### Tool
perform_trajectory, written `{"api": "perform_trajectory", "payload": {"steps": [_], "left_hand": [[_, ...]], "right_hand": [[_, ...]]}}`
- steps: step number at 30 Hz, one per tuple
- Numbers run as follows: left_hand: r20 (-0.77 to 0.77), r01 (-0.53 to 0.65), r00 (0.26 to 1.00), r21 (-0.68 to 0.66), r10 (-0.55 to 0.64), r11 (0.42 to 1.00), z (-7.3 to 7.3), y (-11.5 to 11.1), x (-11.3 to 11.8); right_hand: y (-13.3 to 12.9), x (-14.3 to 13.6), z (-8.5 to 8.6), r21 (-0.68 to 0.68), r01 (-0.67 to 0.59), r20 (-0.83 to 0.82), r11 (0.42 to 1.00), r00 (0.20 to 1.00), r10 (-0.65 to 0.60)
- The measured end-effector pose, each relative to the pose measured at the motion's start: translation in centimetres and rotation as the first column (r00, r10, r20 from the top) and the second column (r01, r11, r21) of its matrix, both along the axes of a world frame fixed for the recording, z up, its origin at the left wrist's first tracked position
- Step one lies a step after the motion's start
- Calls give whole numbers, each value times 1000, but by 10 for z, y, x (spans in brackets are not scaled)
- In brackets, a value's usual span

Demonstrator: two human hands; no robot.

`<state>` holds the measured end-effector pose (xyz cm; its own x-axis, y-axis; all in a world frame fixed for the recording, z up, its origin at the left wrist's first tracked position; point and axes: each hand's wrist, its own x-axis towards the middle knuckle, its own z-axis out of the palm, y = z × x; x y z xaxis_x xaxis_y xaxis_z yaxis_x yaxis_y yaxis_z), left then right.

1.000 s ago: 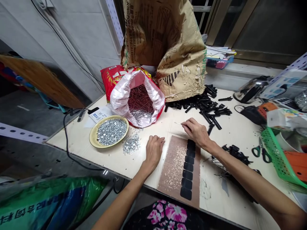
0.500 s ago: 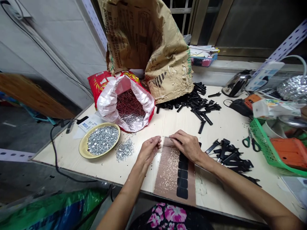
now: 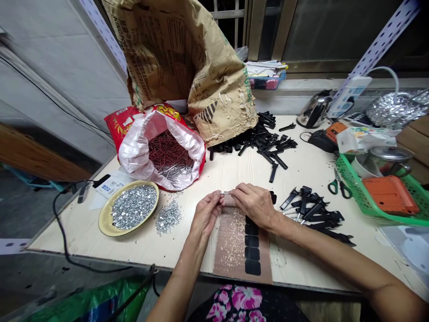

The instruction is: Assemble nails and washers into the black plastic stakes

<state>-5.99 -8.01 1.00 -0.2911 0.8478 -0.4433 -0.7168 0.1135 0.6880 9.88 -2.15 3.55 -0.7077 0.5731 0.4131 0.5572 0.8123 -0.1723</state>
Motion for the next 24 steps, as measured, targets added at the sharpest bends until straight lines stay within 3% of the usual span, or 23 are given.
{"api": "perform_trajectory", "payload": {"steps": [11,24], "left_hand": [[-46,-27,999,25,28,999,-1,1,4],[-90,19,996,6,-18,1000,-5,1,4]], "right_hand": [[-6,-7,-11,140,65,26,988,997,-70],[-4,-4,-23,78,30,31,996,999,-33]]}}
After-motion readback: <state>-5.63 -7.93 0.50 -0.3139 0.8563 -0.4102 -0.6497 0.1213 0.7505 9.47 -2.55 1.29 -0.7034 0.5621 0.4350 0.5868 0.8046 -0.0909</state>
